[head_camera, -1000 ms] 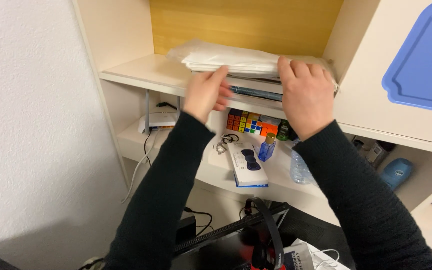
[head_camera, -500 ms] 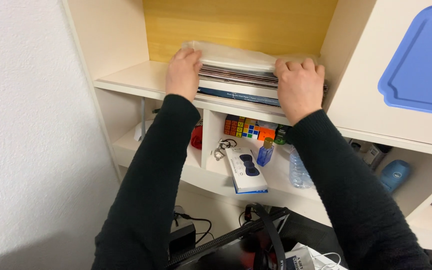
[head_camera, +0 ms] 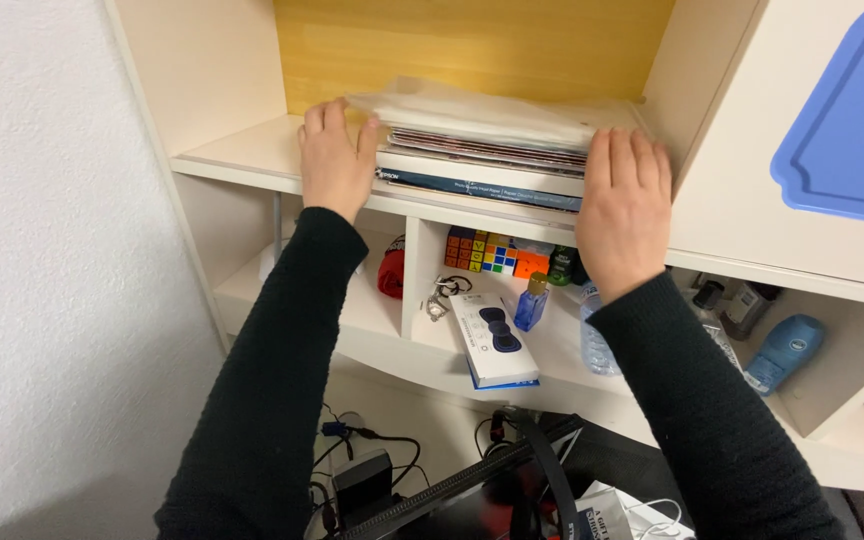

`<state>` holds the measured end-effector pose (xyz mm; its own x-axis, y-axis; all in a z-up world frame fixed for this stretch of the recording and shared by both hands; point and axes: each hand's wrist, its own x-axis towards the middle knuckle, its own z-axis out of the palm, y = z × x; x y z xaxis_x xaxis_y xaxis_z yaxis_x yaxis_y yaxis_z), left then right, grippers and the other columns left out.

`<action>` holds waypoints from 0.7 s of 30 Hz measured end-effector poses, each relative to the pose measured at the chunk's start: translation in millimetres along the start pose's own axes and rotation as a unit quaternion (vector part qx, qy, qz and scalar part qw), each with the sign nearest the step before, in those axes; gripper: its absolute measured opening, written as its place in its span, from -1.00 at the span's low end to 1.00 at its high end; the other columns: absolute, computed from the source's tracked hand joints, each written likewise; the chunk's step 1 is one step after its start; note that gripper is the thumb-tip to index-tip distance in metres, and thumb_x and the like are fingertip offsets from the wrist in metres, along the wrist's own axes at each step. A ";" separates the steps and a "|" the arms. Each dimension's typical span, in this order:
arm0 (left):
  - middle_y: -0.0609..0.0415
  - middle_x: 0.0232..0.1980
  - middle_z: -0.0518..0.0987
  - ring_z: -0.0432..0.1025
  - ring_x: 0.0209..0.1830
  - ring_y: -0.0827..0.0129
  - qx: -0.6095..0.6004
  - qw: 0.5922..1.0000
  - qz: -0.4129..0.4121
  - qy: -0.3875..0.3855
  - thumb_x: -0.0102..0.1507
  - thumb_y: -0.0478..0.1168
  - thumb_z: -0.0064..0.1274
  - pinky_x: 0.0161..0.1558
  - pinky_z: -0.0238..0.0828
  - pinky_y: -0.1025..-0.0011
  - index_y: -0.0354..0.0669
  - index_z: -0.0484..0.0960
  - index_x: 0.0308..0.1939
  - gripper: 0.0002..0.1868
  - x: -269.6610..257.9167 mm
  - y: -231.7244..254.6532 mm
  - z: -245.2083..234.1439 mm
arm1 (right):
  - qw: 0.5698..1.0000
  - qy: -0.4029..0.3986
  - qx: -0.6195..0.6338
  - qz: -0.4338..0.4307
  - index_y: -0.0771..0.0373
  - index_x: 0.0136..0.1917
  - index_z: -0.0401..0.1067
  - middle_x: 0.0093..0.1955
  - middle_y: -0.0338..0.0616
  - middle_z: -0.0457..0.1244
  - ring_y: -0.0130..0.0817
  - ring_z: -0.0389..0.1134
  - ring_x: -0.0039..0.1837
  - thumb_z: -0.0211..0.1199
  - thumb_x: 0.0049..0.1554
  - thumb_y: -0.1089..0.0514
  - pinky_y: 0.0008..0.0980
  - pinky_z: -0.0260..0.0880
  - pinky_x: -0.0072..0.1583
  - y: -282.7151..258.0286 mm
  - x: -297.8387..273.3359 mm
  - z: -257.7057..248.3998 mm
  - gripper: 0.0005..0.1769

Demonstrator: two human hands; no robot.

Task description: Organizing papers and folders by inserting them into plastic sleeves and arranging them on a shelf

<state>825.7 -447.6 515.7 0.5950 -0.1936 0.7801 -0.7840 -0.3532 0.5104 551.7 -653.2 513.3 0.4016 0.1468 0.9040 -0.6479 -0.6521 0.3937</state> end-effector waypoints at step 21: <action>-0.07 0.51 0.35 0.10 0.54 -0.06 0.028 0.993 0.015 -0.109 0.46 0.07 -0.46 0.42 -0.01 -0.12 -0.08 0.50 0.37 -0.42 -21.3 7.5 -3.5 | 0.982 0.013 -0.181 -0.055 0.10 0.18 0.44 0.19 -0.31 0.24 -0.30 0.17 0.27 0.09 0.18 0.11 -0.32 0.09 0.19 14.1 -17.7 -76.1 -0.69</action>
